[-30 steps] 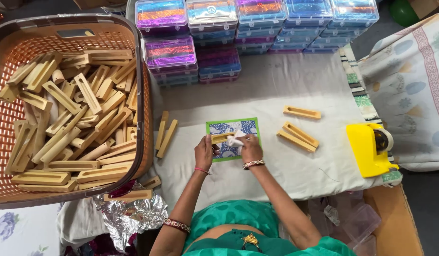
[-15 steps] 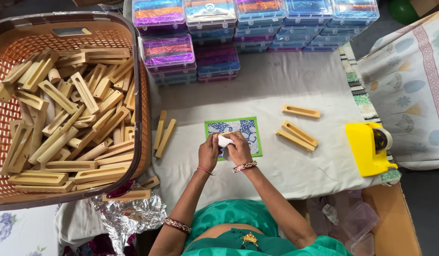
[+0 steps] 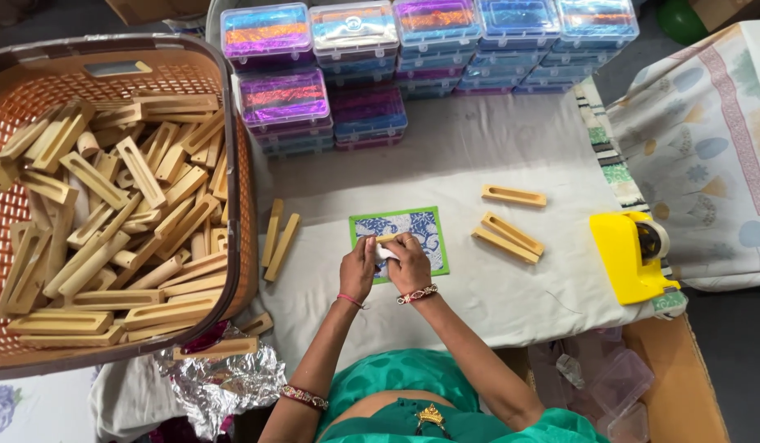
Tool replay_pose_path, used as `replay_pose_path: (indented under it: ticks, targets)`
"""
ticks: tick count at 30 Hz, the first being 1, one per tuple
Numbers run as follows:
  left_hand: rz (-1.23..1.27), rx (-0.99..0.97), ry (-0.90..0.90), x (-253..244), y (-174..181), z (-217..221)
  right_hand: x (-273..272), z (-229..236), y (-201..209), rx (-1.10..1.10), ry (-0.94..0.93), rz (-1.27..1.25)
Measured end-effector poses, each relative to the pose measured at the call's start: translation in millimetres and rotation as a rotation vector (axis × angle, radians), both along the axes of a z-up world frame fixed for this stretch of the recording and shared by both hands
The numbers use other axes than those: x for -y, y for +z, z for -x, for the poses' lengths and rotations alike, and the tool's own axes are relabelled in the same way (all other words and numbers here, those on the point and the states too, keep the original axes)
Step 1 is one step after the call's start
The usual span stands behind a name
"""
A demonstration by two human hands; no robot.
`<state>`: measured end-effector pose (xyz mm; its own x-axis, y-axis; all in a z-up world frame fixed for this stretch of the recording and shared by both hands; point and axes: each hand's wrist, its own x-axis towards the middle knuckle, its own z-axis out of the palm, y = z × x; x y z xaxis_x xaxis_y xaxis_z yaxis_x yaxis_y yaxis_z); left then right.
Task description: Cleaning wooden blocks with a cloth and then wrapping them in decorative foil.
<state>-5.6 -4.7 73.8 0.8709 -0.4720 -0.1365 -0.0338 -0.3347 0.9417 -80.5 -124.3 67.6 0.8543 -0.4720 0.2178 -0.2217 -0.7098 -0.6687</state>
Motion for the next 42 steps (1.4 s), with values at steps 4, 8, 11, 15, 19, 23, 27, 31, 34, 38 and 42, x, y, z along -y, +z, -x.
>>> replay_pose_path:
  ticks: [4,8,11,15,19,23,27,31,34,38,42]
  targets:
    - [-0.019,-0.091,0.006,2.0,3.7,1.0,17.6,5.4,-7.4,0.000,0.018,0.064]
    - [0.041,-0.128,-0.024,3.4,4.2,2.2,35.0,10.3,-34.9,-0.081,-0.011,0.084]
    - [0.049,-0.165,0.018,5.2,-1.4,0.7,50.4,18.2,-74.1,-0.002,-0.051,-0.117]
    - [0.028,-0.218,0.057,3.6,-9.7,-2.8,40.7,19.0,-28.5,0.224,-0.180,-0.394]
    - [0.243,-0.177,-0.010,8.8,-45.6,2.1,16.3,5.4,-0.6,0.284,0.101,-0.076]
    - [0.073,-0.207,0.094,-2.7,-47.0,-6.5,24.4,1.3,-60.1,0.127,0.131,-0.138]
    - [0.166,-0.375,0.149,-10.1,2.8,-3.5,50.2,2.4,-97.7,-0.039,0.055,0.065]
    - [0.248,-0.323,0.130,-8.9,-25.4,-5.6,34.7,0.9,-84.0,-0.103,-0.014,-0.049]
    - [0.237,-0.285,0.119,-5.9,-32.0,-1.6,5.5,11.0,-50.4,0.091,0.082,-0.015]
    - [0.227,-0.308,0.122,-7.5,-33.3,-3.1,6.1,7.8,-43.7,0.055,0.065,-0.046]
    - [0.227,-0.344,0.122,-10.9,-29.9,-5.8,42.8,1.6,-76.5,-0.219,-0.041,0.085]
